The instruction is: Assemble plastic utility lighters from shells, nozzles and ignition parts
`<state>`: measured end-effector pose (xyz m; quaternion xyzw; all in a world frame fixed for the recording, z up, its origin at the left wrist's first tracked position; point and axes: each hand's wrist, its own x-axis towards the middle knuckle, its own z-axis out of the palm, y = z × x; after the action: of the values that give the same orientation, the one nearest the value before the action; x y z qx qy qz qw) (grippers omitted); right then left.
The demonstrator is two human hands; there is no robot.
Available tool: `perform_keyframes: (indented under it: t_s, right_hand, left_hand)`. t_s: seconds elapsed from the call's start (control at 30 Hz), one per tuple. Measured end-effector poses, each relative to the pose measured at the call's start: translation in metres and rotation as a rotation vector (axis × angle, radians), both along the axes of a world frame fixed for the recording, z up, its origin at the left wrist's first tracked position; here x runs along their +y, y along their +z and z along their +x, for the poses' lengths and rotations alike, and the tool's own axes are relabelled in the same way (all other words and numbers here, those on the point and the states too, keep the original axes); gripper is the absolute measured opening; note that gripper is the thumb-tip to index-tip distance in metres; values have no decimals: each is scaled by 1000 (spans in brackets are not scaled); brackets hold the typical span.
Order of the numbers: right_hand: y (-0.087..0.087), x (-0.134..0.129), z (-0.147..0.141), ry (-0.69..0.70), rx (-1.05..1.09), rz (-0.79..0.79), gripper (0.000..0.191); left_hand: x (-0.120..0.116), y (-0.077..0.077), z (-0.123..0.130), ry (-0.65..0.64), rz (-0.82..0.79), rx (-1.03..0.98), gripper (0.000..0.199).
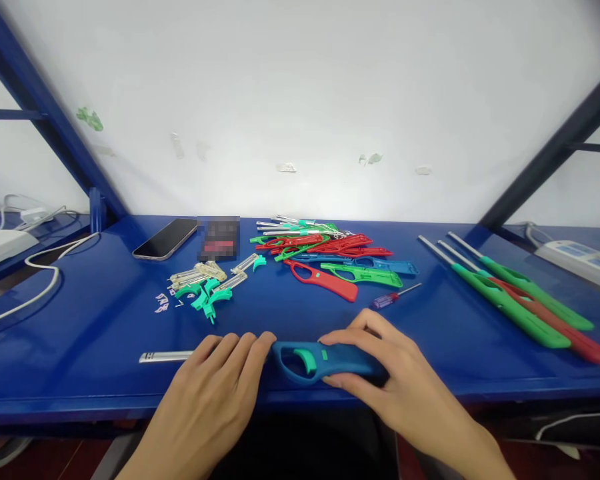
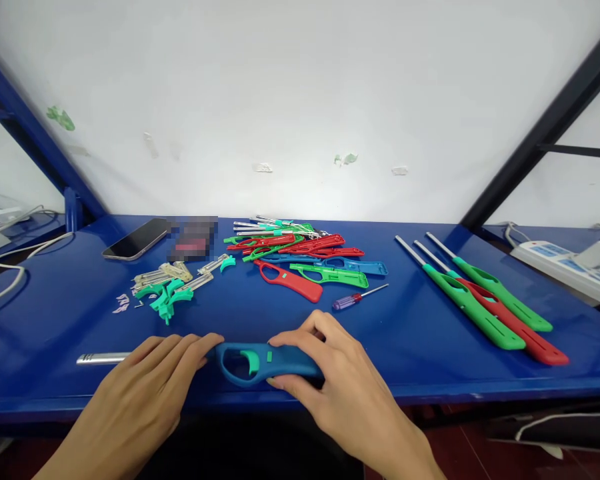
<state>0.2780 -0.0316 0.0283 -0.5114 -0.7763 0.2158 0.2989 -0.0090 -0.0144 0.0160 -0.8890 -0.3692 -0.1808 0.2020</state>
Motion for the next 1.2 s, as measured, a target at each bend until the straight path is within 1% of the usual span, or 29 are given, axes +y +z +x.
perform_keyframes:
  t_s: [0.07,0.17,0.27,0.37,0.43,0.53,0.7,0.8,0.9,1.1,1.2]
  right_hand:
    - [-1,1,0,-12,48,21,27]
    - [0,1,3,-92,167,57,20]
    - [3,-1,7,-153,333,21,25]
    - [5,-4,9,-121,526,-40,32]
    - [5,-6,8,-101,596,-59,32]
    - [2,-7,6,-98,575,-65,33]
    - [-1,-7,9,-145,579,-51,33]
    - [2,-6,14,-115,541,-88,36]
    - [4,-5,15,-84,533,-79,36]
    - [5,-8,6,-177,602,-100,31]
    - [3,-6,5,-166,597,-85,30]
  left_hand:
    - [1,-3,-1,1,21,-24,57]
    - [2,-7,-3,8,49,-67,59]
    - [5,-9,-8,33,12,-143,53]
    - [6,-8,-12,63,1,-189,45]
    - [6,-6,-11,72,12,-195,44]
    - [7,-4,-9,57,22,-197,42]
    - [7,-3,-8,66,37,-186,42]
    - [6,-3,-8,75,31,-179,43]
    - [5,-4,-8,80,25,-175,42]
    - [5,-10,-10,102,26,-161,41]
    - [5,-14,-11,82,31,-149,40]
